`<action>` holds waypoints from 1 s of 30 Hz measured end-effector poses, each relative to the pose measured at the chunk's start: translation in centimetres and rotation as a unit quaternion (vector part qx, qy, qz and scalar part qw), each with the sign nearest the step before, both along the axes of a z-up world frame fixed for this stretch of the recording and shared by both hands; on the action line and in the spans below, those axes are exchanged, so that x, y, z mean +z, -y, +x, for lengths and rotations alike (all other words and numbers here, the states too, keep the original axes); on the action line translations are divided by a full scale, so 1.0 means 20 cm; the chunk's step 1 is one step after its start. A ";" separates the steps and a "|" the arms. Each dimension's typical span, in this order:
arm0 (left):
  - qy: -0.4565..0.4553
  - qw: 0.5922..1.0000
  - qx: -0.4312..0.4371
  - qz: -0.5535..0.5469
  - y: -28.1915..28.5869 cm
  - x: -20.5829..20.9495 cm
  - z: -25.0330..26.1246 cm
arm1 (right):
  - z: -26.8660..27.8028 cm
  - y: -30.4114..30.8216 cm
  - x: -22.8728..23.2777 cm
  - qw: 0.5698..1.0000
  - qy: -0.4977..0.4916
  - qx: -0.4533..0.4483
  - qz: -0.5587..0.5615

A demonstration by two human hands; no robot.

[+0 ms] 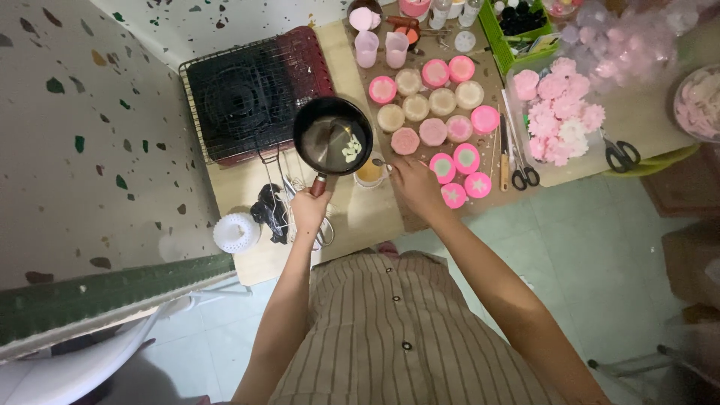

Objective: Preparing and mixing wax and fragrance for candle making.

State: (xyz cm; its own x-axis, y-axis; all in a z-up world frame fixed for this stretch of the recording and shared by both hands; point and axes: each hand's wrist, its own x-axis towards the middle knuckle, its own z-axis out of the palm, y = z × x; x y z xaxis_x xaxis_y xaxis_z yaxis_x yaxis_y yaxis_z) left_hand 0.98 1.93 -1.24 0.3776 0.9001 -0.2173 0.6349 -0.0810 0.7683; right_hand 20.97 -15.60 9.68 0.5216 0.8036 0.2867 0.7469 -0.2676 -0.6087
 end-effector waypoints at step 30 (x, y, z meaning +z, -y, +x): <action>0.181 0.964 0.150 -0.125 -0.76 -0.14 -0.09 | 0.12 -0.34 -0.44 0.979 0.069 0.107 -0.160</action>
